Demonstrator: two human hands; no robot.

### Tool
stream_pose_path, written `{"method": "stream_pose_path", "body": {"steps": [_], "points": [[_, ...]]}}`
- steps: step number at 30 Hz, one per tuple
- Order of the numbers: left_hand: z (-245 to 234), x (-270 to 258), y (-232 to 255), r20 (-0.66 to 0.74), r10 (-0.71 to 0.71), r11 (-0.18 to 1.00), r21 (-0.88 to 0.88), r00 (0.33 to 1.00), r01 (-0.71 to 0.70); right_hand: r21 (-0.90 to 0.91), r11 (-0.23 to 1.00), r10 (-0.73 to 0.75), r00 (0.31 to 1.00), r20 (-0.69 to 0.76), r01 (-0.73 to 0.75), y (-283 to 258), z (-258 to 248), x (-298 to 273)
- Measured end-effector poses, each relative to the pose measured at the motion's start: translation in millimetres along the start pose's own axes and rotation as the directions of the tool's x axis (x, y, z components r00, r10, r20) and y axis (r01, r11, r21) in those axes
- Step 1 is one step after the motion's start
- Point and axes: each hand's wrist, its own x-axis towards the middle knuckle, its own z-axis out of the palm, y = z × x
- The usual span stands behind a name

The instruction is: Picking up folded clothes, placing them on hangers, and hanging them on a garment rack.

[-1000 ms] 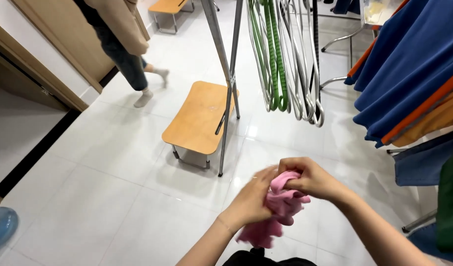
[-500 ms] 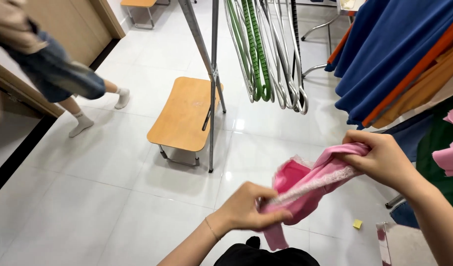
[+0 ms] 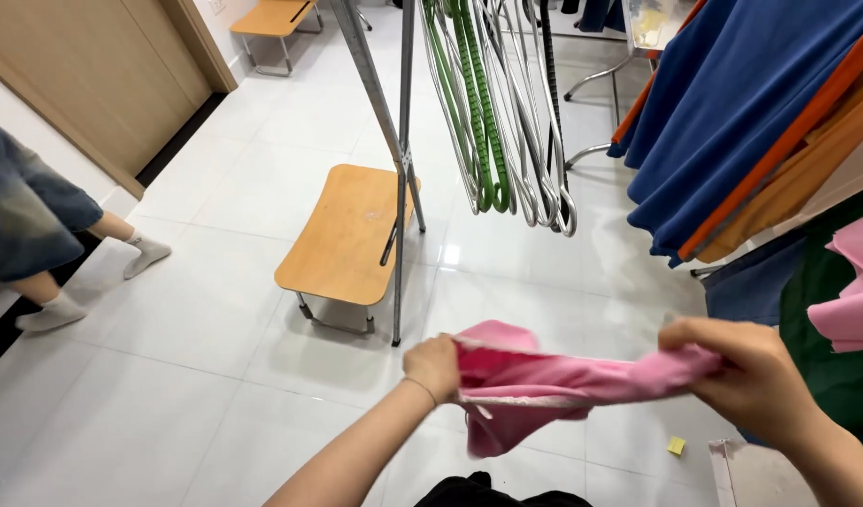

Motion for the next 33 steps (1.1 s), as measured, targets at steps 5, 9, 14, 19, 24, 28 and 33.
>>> {"method": "stream_pose_path", "body": {"steps": [5,9,14,19,24,28,33], "points": [[50.6,23.6,7.7,-0.308,0.138,0.957,0.285,0.941,-0.047,0.125,0.985,-0.145,0.96,0.238,0.118,-40.4,-13.3,10.7],[33.9,10.2,19.9,-0.61,0.453,0.859,0.495,0.65,-0.133,0.13,0.991,-0.046,0.866,0.499,-0.022,-32.4,-19.9,18.7],[-65.8,10.2,-5.3,-0.723,0.187,0.982,0.165,0.665,-0.097,-0.418,0.877,0.476,0.552,0.684,-0.237,-56.9,-28.3,53.9],[-141.6,-42.1,-14.8,-0.817,0.266,0.94,0.102,0.512,-0.326,-0.492,0.839,0.541,0.44,0.716,-0.232,-53.6,-24.4,86.8],[-194.3,-65.2,-9.5,-0.849,0.365,0.854,0.142,0.383,-0.501,0.238,0.918,0.152,0.834,0.53,-0.318,-3.2,-1.0,165.9],[-205.4,-61.0,-0.7,-0.831,0.436,0.861,0.273,0.346,-0.43,0.52,0.728,0.466,0.879,0.1,-0.446,-107.1,7.4,238.7],[-214.9,-61.3,-1.9,-0.785,0.377,0.917,0.241,0.492,-0.318,0.481,0.813,0.464,0.865,-0.192,-0.329,-60.3,63.5,284.8]]}}
